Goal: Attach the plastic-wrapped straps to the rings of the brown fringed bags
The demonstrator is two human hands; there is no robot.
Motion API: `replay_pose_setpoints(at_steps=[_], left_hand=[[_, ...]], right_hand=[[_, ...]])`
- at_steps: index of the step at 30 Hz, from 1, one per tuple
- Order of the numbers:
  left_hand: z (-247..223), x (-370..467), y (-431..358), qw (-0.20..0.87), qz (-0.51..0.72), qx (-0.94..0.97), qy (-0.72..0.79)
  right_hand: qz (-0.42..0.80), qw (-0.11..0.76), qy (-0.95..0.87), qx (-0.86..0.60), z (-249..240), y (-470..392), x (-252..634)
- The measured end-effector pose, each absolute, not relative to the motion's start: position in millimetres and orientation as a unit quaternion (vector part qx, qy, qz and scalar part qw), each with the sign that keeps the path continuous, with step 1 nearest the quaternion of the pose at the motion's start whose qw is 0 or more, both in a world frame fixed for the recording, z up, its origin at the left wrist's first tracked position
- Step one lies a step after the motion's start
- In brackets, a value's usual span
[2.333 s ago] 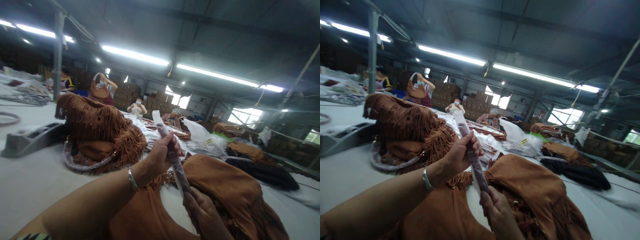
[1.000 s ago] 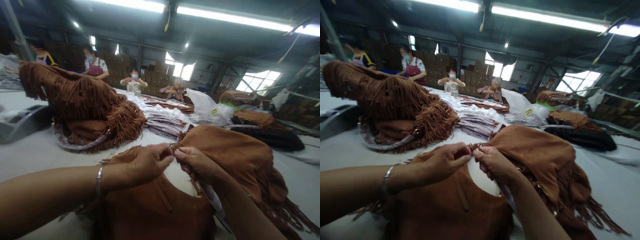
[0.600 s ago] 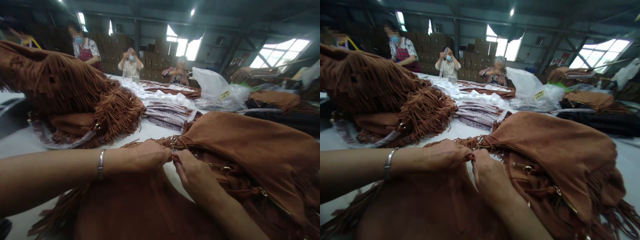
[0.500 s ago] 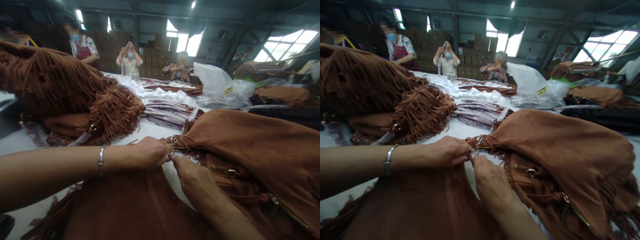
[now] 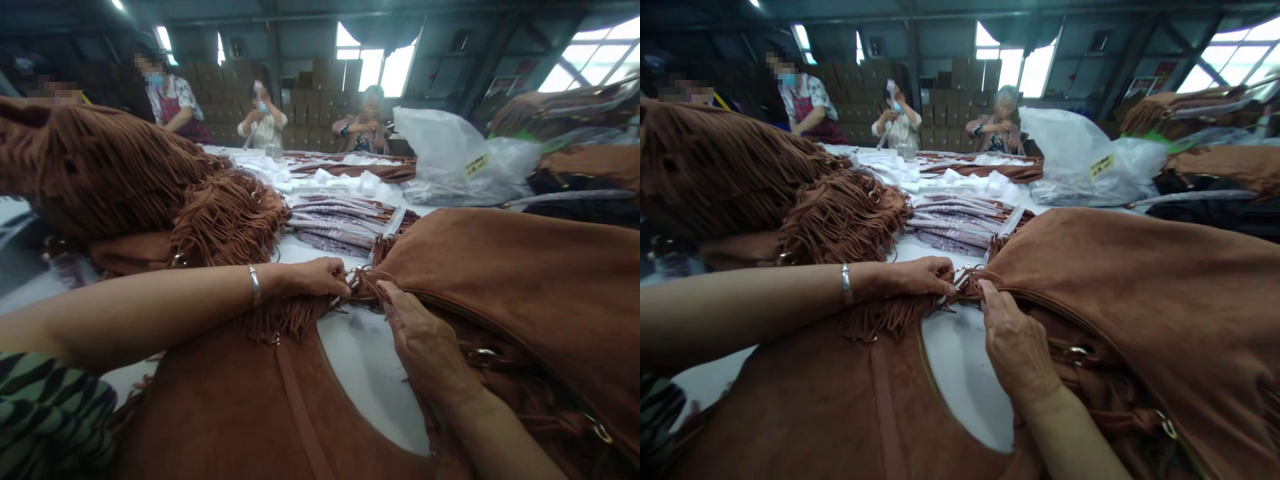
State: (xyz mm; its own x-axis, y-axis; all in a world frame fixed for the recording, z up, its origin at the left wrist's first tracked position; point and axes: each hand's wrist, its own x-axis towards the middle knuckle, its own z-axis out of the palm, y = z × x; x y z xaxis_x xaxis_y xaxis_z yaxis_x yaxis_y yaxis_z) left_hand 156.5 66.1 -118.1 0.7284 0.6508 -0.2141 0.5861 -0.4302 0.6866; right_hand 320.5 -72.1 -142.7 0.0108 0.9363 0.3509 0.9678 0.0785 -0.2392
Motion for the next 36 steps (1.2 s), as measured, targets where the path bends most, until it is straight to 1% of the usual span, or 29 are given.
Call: replay_pose_setpoints(at_steps=[4,7,9,12,16,18,22,26,29,32,36], left_hand=[[-94,141,29,0.412,0.099,0.855,0.298],[-77,131,-3,0.406,0.146,0.875,0.220],[-71,126,-21,0.351,0.172,0.897,0.204],[-72,121,-38,0.255,0.185,0.923,0.222],[-88,123,-47,0.129,0.227,0.935,0.239],[-96,125,-47,0.093,0.266,0.930,0.237],[-104,126,-42,0.096,0.315,0.913,0.241],[-108,122,-36,0.098,0.328,0.909,0.240],[-114,116,-33,0.102,0.302,0.926,0.203],[-119,107,-28,0.120,0.260,0.947,0.145],[-122,96,-19,0.125,0.220,0.962,0.103]], right_hand=[[0.057,0.224,-0.656,-0.718,-139,-64,329],[0.098,0.264,-0.630,-0.724,-137,-63,332],[0.121,0.310,-0.629,-0.702,-131,-67,331],[0.168,0.381,-0.620,-0.665,-113,-84,328],[0.327,0.493,-0.568,-0.572,-86,-110,316],[0.373,0.512,-0.565,-0.529,-81,-115,307],[0.360,0.497,-0.576,-0.540,-88,-112,297],[0.417,0.481,-0.547,-0.544,-101,-104,297],[0.449,0.445,-0.550,-0.546,-111,-97,299],[0.445,0.409,-0.558,-0.569,-122,-91,299],[0.472,0.396,-0.530,-0.583,-130,-89,295]])
